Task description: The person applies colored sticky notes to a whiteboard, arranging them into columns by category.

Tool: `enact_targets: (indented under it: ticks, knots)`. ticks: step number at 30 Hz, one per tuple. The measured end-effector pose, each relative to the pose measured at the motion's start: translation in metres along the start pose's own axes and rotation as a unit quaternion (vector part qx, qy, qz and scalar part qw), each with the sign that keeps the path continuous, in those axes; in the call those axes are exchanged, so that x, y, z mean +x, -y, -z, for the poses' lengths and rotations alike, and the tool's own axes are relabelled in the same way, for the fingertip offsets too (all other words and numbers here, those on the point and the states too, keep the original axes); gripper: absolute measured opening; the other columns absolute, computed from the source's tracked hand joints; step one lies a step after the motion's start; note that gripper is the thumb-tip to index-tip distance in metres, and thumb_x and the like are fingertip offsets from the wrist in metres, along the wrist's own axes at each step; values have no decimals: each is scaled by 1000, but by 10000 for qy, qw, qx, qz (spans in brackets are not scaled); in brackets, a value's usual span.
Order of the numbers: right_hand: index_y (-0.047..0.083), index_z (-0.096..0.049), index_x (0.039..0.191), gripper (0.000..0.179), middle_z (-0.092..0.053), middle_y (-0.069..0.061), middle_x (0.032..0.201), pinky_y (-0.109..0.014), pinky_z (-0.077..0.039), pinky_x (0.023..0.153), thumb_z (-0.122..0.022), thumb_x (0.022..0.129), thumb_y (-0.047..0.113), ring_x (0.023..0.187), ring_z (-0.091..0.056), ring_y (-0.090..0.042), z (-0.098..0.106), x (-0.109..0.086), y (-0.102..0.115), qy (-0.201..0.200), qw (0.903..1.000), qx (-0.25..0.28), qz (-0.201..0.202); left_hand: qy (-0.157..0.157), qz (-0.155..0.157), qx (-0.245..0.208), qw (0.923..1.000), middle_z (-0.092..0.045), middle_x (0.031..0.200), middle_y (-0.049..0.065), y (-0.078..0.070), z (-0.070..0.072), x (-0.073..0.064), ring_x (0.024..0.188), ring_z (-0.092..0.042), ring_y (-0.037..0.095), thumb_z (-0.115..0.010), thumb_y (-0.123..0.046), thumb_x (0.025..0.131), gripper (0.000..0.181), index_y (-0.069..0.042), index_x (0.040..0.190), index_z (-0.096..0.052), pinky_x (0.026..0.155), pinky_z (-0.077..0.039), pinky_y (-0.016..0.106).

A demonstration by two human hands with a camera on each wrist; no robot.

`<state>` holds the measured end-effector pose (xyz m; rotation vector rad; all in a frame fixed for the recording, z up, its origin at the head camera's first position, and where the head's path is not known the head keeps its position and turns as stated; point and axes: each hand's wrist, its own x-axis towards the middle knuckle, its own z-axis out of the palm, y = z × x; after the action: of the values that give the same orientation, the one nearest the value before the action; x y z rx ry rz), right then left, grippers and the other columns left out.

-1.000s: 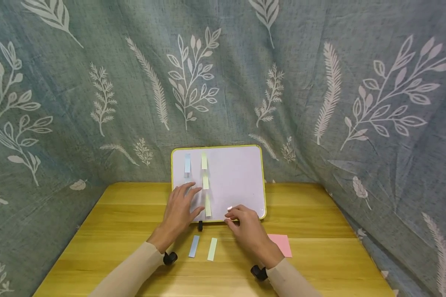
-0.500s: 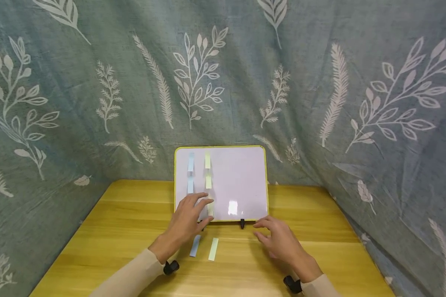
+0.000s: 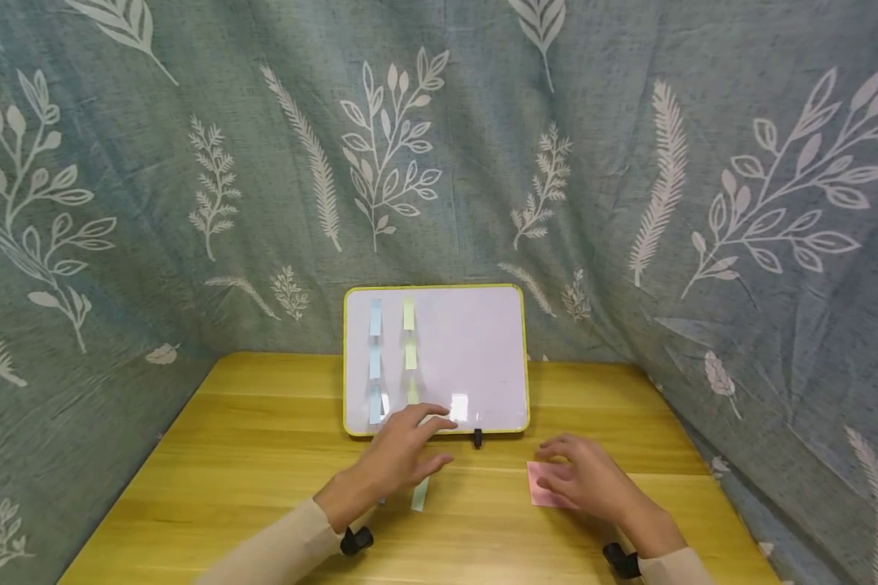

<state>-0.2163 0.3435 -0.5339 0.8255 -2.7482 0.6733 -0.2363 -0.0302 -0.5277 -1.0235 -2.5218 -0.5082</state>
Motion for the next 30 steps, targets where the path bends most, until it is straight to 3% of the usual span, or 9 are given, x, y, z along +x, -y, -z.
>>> enact_targets:
  ticks: [5, 10, 16, 22, 30]
  knots:
    - [13, -88, 126, 42, -87, -9, 132, -48, -70, 98, -103, 92, 32, 120, -83, -39, 2, -6, -7, 282, 9995, -119, 115, 291, -104, -158, 9994, -71, 159, 4, -12, -5, 3, 149, -68, 25, -84, -40, 110, 44, -20, 149, -75, 126, -57, 51]
    - [18, -88, 127, 45, -85, -5, 136, -59, -66, 106, -103, 90, 40, 126, -80, -39, 3, -9, -8, 615, 9976, -212, 238, 516, -265, -243, 9980, -73, 155, 3, -22, -15, 8, 142, -72, 22, -84, -39, 110, 45, -19, 150, -76, 121, -61, 45]
    - [22, -88, 125, 45, -85, -3, 136, -57, -66, 106, -102, 90, 46, 125, -80, -37, 0, -16, -13, 747, 9962, -261, 365, 1102, -312, -211, 9932, -73, 151, -5, -37, -35, 10, 137, -71, 14, -81, -47, 111, 48, -25, 153, -74, 117, -61, 34]
    - [23, -87, 122, 38, -85, -3, 134, -49, -68, 104, -102, 92, 40, 124, -80, -37, -3, -18, -19, 726, 9960, -191, 478, 1540, -261, -206, 9875, -70, 153, -10, -51, -49, 19, 137, -68, 10, -79, -56, 111, 53, -31, 157, -71, 116, -60, 33]
    - [23, -87, 120, 29, -85, -3, 134, -46, -68, 103, -100, 95, 31, 122, -81, -35, -4, -18, -21, 628, 9966, -155, 518, 1641, -301, -137, 9859, -69, 157, -10, -63, -63, 34, 144, -65, 9, -77, -60, 110, 56, -31, 158, -71, 121, -57, 33]
